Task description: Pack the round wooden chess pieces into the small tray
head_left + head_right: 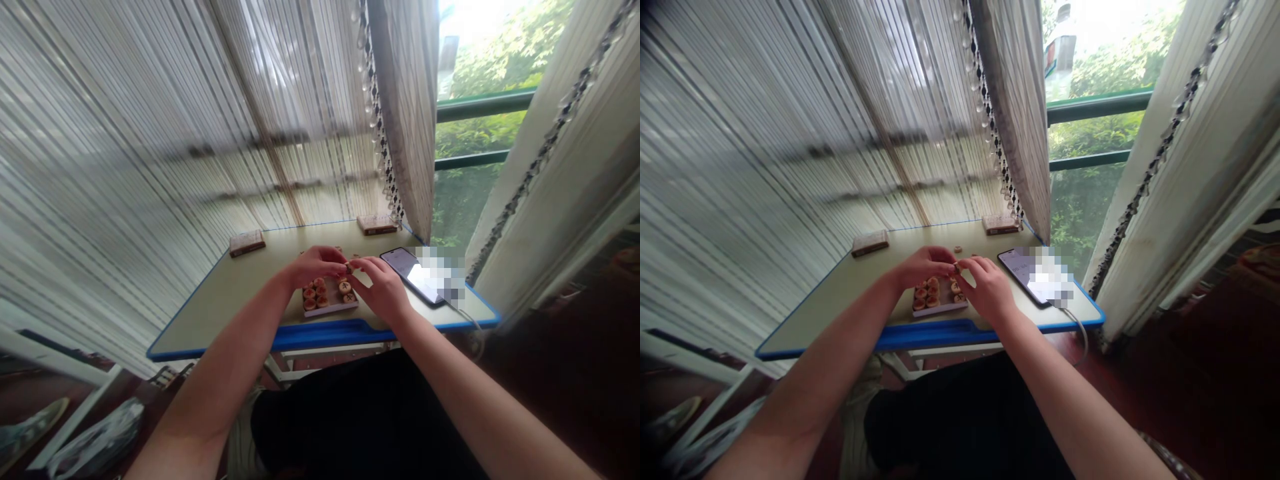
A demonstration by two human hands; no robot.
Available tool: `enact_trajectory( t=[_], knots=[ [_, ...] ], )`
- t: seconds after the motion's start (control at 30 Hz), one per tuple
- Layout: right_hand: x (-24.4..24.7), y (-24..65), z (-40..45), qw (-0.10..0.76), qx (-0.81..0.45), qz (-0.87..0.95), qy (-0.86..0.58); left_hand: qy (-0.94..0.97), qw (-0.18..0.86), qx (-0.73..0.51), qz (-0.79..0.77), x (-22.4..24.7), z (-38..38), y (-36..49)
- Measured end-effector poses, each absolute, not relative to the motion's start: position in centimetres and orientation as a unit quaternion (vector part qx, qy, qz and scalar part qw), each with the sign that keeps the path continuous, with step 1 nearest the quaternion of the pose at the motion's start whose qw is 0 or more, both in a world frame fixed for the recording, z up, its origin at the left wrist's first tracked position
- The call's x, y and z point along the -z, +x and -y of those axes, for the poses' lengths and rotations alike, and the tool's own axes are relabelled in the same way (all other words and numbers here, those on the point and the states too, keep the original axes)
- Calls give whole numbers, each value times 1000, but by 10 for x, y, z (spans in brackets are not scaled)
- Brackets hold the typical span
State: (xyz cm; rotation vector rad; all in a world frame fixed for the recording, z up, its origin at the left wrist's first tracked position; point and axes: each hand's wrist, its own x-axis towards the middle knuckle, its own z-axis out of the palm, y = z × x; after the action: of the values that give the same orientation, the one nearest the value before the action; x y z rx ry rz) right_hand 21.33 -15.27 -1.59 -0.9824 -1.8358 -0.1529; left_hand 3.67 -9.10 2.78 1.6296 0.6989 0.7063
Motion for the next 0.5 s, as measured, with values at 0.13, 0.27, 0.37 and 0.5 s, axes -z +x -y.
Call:
enact_trajectory(
  t=[0.13, 0.27, 0.37, 0.5],
  knots=[
    [15, 215, 154, 499, 76, 757, -416, 729, 540, -281, -313, -28, 92, 39],
    [14, 218, 159, 490, 58, 753, -436, 741, 308, -466, -372, -26, 79, 31],
    [14, 219, 164, 436, 32, 788, -434, 725, 56, -534, -431, -21, 60, 12],
    [14, 220, 168, 384, 20, 820, -424, 707, -61, -517, -478, -7, 38, -12]
  ],
)
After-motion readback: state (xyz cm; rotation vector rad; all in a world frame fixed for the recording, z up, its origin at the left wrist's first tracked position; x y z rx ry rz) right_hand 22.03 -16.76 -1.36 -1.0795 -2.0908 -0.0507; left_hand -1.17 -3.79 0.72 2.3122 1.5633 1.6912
